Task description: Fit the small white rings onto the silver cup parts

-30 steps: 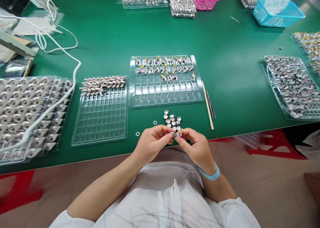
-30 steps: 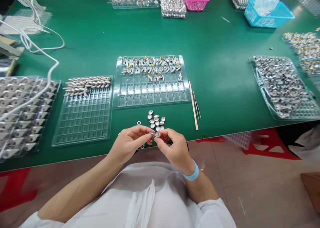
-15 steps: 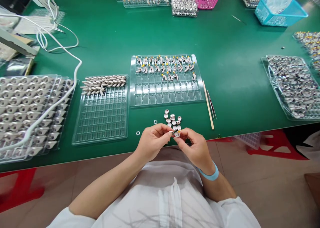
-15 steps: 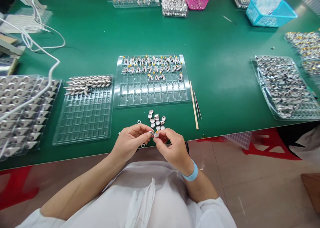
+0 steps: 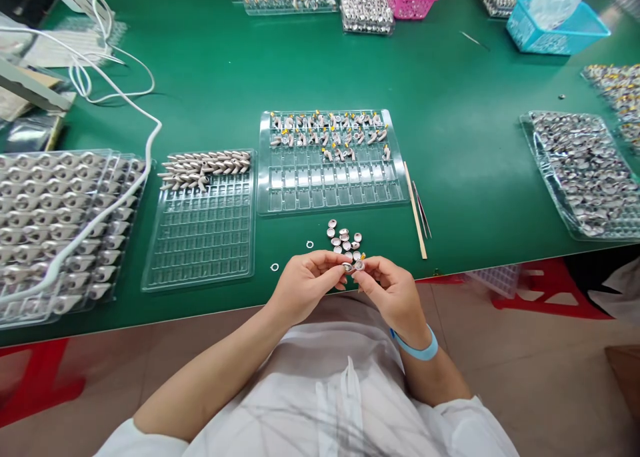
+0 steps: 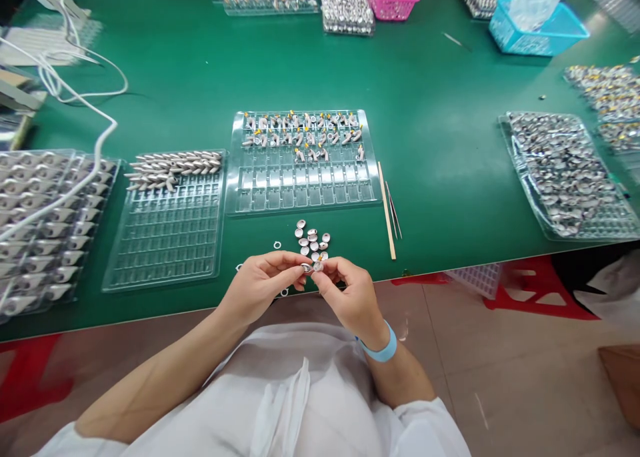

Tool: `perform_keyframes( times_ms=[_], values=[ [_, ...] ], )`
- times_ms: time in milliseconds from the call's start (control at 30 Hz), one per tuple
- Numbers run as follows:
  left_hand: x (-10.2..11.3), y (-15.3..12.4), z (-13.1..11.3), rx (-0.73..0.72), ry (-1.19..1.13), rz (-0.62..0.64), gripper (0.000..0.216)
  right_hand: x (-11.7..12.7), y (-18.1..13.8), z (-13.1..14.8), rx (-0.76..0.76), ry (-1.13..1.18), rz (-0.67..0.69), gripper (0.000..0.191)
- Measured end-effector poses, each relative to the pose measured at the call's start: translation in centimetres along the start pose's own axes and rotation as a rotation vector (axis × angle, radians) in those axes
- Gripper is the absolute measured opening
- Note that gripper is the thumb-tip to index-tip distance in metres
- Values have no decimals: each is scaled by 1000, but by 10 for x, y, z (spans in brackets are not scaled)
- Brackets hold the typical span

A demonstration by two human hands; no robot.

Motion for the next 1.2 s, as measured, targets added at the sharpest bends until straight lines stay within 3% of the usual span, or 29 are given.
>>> perform_keyframes(
  times_ms=[367,667,800,1000,1200],
  values=[
    [4,1,5,-35,6,-29,12,-5,-1,-2,21,0,25,15],
    [-1,-1,-1,2,-29,23,22,1,1,8,98,-67,-19,11],
    [1,-2,0,-66,42,-5,19,0,2,8,141,-11,-49,10],
    [2,-5,-1,-227,235,-43,17,-8,-1,-2,76,114,-61,14],
    [1,-7,-4,-308,273,-41,13,-9,-2,2,153,96,-69,11]
  ],
)
Point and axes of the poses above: each hand's wrist, its own y-axis towards the middle knuckle, its own x-axis out of the back of the hand, z = x × y, the point moved 5 cm from there along y, towards the middle knuckle, and after that the axes turned 10 degrees about -y, right-handed, at the moved point
